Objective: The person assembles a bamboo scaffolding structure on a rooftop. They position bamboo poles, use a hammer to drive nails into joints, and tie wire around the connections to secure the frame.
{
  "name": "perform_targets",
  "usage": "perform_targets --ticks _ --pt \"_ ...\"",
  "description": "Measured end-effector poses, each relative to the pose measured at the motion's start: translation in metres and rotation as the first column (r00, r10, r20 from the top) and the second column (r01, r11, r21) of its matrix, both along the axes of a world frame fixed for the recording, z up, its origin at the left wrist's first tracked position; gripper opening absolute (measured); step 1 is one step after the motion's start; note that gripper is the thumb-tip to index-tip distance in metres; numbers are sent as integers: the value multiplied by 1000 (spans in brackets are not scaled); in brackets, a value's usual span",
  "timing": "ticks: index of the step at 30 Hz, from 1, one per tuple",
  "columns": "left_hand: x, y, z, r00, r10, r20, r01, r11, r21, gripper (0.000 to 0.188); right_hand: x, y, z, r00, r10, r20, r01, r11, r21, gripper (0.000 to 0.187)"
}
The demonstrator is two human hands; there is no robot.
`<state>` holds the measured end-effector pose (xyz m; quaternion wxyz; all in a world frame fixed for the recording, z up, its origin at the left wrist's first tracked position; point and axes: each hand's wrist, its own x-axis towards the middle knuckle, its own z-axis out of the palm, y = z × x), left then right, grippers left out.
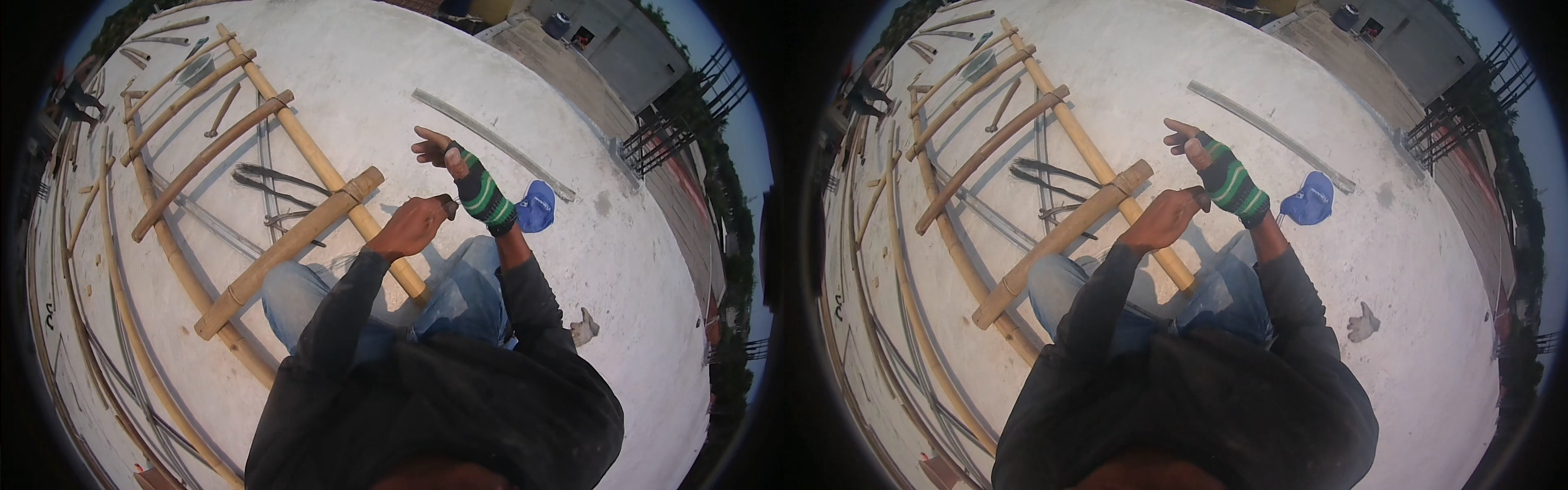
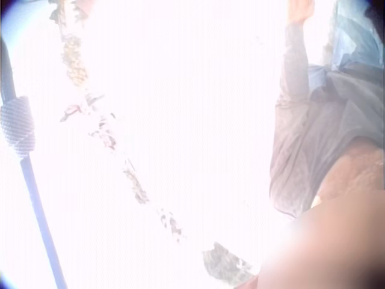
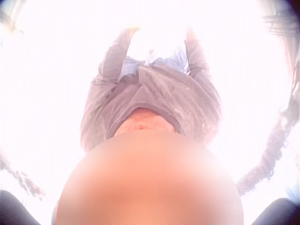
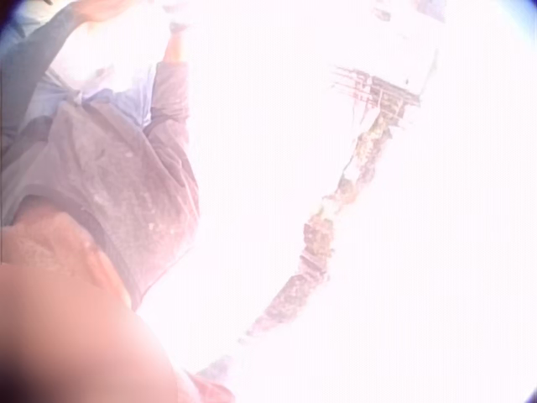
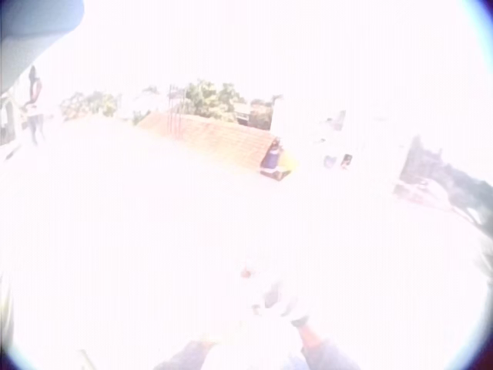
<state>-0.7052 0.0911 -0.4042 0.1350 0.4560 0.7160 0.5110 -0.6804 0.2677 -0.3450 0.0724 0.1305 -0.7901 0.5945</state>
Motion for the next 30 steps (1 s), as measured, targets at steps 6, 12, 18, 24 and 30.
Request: perform_targets --ticks 6,12,18,24,30 --pt "3 1 3 1000 18 17 -19 999 43 43 -8 6 2 997 15 77 -11 998 -59 95" --pt "4 -1 15 996 34 87 -33 999 -21 53 -16 40 17 958 -259 -119 216 931 -294 98" --pt "8 7 6 993 -45 113 41 999 32 49 -3 10 -14 999 -29 -18 28 999 -44 92" --pt "10 7 3 996 24 84 -21 999 -40 46 -8 12 -9 994 -99 -36 94 989 -117 78" --pt "-7 -5 26 723 122 680 -482 795 370 51 4 8 14 894 -446 -36 379 798 -469 80"
